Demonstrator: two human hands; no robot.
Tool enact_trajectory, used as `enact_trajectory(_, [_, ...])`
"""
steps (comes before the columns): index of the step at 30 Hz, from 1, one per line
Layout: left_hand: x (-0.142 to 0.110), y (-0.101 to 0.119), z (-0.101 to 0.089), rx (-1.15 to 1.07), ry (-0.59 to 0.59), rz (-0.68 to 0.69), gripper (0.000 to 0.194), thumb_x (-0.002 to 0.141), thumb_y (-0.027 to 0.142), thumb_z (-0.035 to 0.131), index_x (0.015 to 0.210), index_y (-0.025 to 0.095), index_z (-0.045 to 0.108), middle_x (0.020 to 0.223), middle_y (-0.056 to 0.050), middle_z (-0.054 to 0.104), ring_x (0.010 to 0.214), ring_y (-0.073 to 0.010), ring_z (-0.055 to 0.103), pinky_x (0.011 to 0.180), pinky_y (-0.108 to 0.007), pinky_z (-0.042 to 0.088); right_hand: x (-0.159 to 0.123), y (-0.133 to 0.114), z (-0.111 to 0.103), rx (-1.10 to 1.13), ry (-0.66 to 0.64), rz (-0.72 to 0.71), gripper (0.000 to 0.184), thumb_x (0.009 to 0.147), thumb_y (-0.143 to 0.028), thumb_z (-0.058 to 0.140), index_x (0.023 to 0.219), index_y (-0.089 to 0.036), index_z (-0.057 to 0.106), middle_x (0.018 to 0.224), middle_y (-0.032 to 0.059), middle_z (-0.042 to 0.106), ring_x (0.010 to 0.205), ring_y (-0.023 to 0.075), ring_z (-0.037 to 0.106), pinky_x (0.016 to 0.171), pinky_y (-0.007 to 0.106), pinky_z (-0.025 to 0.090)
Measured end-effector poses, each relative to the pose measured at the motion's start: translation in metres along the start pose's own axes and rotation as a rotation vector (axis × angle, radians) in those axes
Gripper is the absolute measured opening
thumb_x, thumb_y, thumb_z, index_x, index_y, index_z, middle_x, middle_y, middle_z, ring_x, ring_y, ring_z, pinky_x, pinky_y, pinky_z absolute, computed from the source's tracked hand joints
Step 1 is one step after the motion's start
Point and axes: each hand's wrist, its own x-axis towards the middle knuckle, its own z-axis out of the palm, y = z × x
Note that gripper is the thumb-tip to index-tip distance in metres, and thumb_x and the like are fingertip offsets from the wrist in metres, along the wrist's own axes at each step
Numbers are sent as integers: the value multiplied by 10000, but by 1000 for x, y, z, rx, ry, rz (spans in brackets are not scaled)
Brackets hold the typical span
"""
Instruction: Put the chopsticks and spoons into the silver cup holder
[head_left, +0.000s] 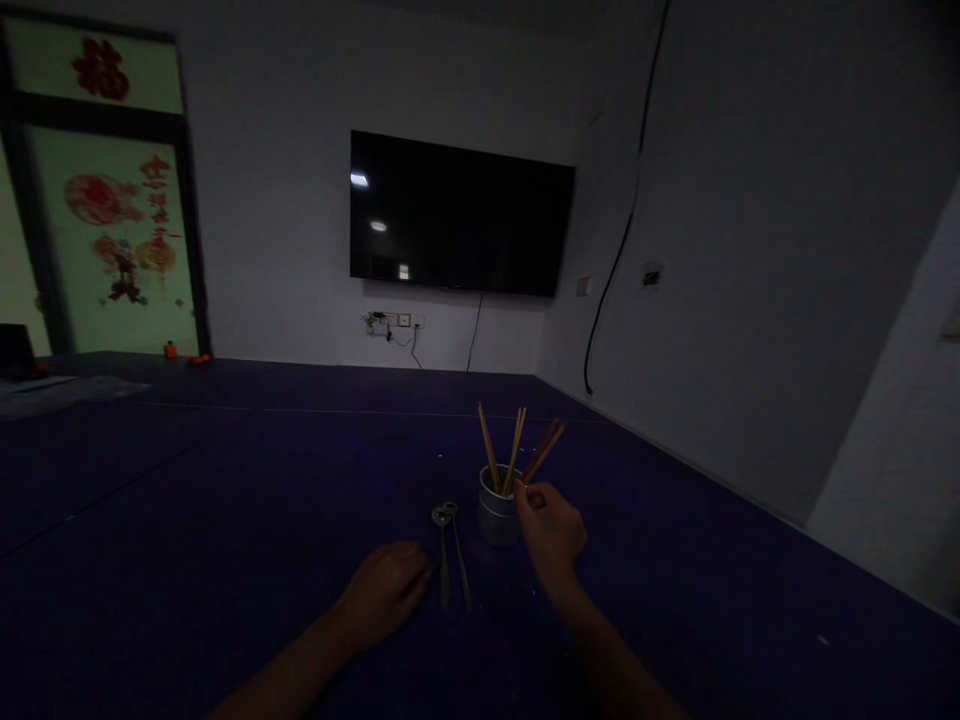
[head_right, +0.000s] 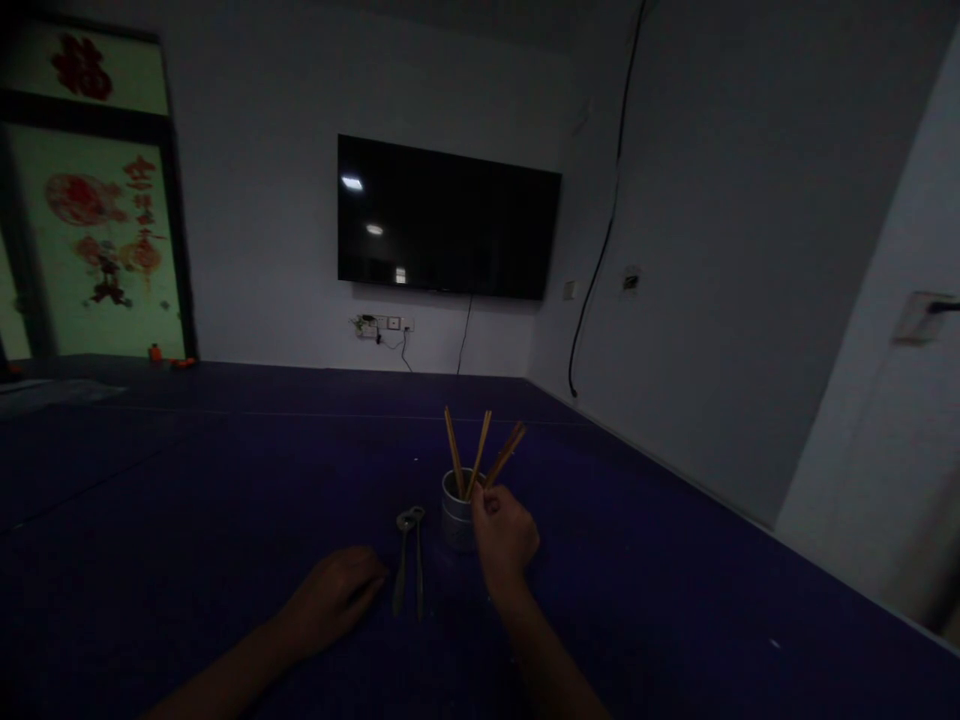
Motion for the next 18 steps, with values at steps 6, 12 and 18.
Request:
enact_trajectory(6, [0,-1,1,10,-12,-1,207,876,176,365,801,183,558,754,-26,588,698,-131,554,622,-230,413,-8,-2,7,19,93,-156,461,847,-514,393,592,-199,612,526,11,598,479,140,530,473,235,268])
enact_trajectory(12, [1,-2,3,12,-21,-5,187,860,154,379,796,183,553,773,-27,595,690,-125,547,612,-229,402,-34,-17,11,-114,-211,-582,438,908,-393,358,637,-194,638,598,31,653,542,132,598,508,221,313])
enact_trajectory(18, [-1,1,0,22,-34,-25,182,846,136,381,786,179,547,784,-33,597,716,-133,551,629,-236,409,-51,-32,10,-357,-589,-554,338,868,-389,447,757,-179,687,750,91,699,691,197,654,559,241,389])
